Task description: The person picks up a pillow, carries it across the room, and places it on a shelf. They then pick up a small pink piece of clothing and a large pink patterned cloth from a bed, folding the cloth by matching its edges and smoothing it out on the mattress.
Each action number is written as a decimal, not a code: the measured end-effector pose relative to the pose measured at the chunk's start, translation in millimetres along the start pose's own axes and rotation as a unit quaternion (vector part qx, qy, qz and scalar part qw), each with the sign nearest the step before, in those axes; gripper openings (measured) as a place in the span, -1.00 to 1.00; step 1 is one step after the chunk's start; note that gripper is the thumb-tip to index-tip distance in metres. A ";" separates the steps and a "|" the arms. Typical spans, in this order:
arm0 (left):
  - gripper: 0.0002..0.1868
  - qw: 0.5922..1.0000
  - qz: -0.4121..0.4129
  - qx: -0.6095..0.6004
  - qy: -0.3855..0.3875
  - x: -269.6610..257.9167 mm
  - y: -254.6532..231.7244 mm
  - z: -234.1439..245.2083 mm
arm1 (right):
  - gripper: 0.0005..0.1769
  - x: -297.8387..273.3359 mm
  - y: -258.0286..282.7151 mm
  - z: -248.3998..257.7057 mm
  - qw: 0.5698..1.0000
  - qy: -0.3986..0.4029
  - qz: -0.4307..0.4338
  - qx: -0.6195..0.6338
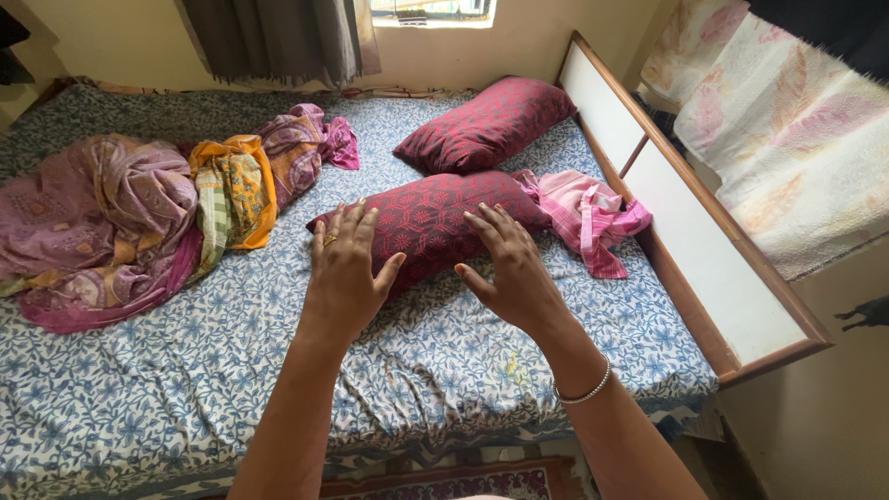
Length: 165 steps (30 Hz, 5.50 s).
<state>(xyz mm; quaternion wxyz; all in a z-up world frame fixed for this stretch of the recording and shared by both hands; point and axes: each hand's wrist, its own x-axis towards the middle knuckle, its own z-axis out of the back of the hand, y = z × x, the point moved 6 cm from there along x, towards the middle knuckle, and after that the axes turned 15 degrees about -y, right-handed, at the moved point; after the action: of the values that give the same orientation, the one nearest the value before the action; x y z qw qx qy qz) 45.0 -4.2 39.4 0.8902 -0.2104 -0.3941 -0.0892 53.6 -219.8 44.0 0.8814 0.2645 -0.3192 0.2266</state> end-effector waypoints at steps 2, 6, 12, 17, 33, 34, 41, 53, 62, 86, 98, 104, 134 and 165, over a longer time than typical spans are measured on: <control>-0.25 1.000 0.000 -0.003 0.001 -0.2 2.7 1.0 | -0.21 -0.5 1.4 -1.3 1.000 0.004 -0.008 -0.003; -0.26 1.000 -0.003 -0.019 -0.008 0.2 10.7 7.5 | -0.19 -0.2 7.9 -5.8 1.000 0.007 -0.018 -0.012; -0.27 0.999 -0.010 -0.034 -0.016 -0.5 27.1 15.2 | -0.21 -2.0 23.0 -16.3 0.999 0.004 -0.028 -0.024; -0.28 0.999 -0.009 -0.050 -0.009 -9.6 51.2 15.2 | -0.21 -8.3 32.7 -28.5 0.999 -0.004 -0.037 -0.026; -0.32 0.994 0.024 -0.103 0.015 -24.6 109.3 -5.2 | -0.20 -27.4 10.5 -55.0 0.987 0.065 -0.146 0.028; -0.32 0.994 0.023 -0.104 0.016 -22.5 108.2 -7.3 | -0.20 -26.1 6.7 -56.4 0.987 0.065 -0.147 0.027; -0.32 0.990 0.077 -0.109 0.035 -12.9 111.1 -28.8 | -0.21 -17.5 -26.0 -83.2 0.982 0.078 -0.136 0.109; -0.35 0.986 0.158 -0.047 0.031 -16.9 98.3 -114.4 | -0.11 10.2 -229.4 -182.0 0.906 0.159 -0.283 0.270; -0.37 0.962 0.268 0.045 -0.005 -35.7 89.2 -93.4 | 0.07 -72.6 -387.6 -363.4 0.555 0.173 -0.672 0.460; -0.36 0.946 0.312 0.082 0.040 -26.3 57.4 -123.7 | -0.67 -56.5 -455.2 -454.8 0.606 0.146 -0.707 0.333; 0.45 0.953 0.212 0.213 -0.021 -3.3 37.7 -155.3 | -0.60 169.1 -260.1 -250.8 0.725 0.146 -0.363 0.567; 0.13 0.931 0.172 0.320 -0.026 -29.0 50.3 -124.0 | -0.54 147.7 -252.7 -247.2 0.645 0.245 -0.393 0.608; -0.67 0.849 0.278 0.419 0.164 -172.9 126.7 -152.9 | 0.57 90.5 -294.4 -252.1 0.933 0.274 0.106 -0.206; -0.42 0.730 0.456 0.481 -0.164 -237.0 45.2 181.9 | -0.39 -3.3 -91.9 -135.2 0.986 0.151 0.069 -0.022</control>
<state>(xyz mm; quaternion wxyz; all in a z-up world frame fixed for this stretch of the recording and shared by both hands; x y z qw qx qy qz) -220.8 115.5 -40.2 0.7276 0.0804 -0.3807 0.5650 163.4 -207.6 -76.6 0.9073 0.1848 -0.2047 0.3174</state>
